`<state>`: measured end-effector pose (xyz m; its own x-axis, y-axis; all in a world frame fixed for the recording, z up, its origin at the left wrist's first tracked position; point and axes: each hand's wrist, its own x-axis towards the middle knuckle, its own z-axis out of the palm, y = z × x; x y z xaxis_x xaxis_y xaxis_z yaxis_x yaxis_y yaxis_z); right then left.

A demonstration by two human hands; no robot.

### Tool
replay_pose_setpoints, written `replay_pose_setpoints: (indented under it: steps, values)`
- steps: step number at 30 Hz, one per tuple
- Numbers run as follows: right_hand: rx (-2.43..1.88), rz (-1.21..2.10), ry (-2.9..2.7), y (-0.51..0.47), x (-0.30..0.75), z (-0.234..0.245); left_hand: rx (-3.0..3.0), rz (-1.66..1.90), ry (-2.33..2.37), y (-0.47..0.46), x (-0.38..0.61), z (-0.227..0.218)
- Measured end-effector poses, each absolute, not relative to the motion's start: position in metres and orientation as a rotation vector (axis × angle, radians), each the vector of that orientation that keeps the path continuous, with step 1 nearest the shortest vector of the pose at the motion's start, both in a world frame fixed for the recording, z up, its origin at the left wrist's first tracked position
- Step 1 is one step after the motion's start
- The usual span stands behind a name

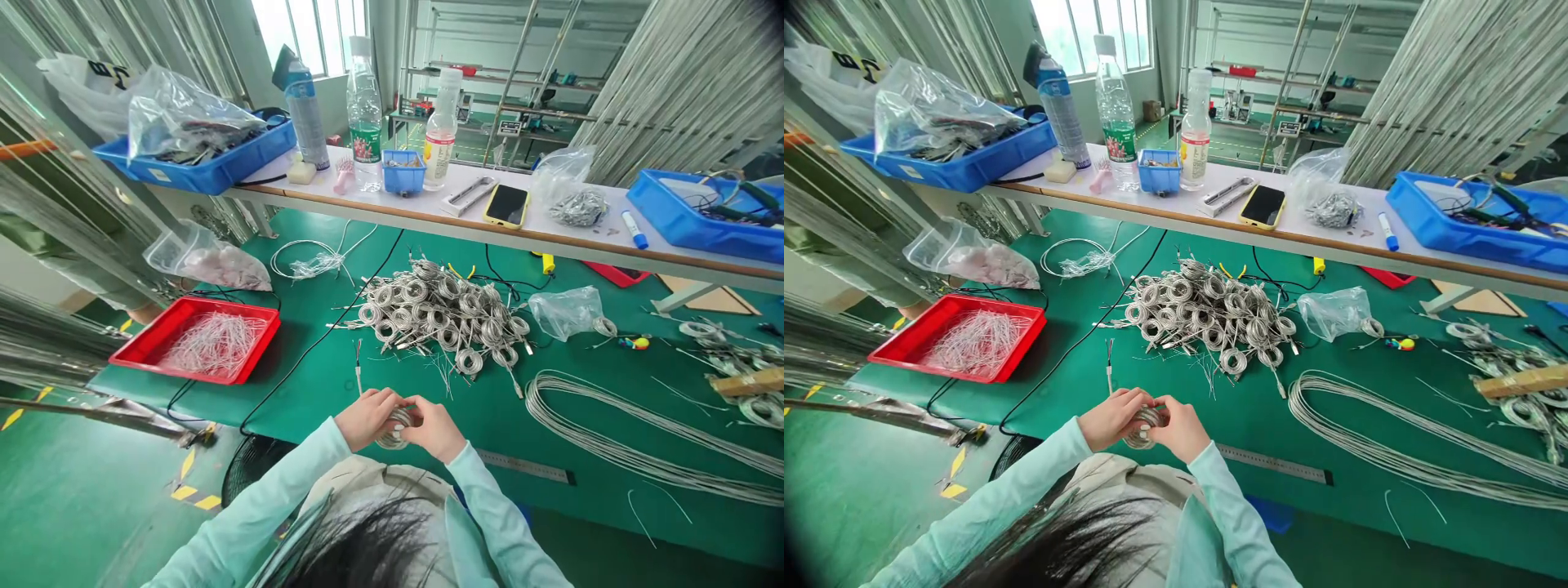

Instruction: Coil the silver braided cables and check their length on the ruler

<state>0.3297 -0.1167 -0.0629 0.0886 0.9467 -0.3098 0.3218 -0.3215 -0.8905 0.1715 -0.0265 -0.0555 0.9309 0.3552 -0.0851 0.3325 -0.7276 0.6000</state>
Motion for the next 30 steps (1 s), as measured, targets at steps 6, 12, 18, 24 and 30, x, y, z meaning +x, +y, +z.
replay_pose_setpoints:
  steps: [6, 12, 18, 24, 30]
  values:
    - [-1.83, 1.338, -1.281, -0.12, 0.348, -0.118, 2.241, 0.022, 0.728, -0.04, 0.149, -0.084]
    - [-2.503, 0.859, -1.05, -0.109, 0.414, -0.188, 2.033, 0.143, 0.931, -0.034, 0.12, -0.08]
    - [-2.737, 0.489, -1.123, -0.116, 0.413, -0.226, 1.885, 0.215, 1.074, -0.03, 0.102, -0.076]
    - [-2.905, 0.36, -1.124, -0.116, 0.402, -0.241, 1.797, 0.309, 1.171, -0.039, 0.098, -0.079]
    - [-2.935, 0.372, -1.082, -0.139, 0.399, -0.243, 1.81, 0.39, 1.196, -0.038, 0.106, -0.068]
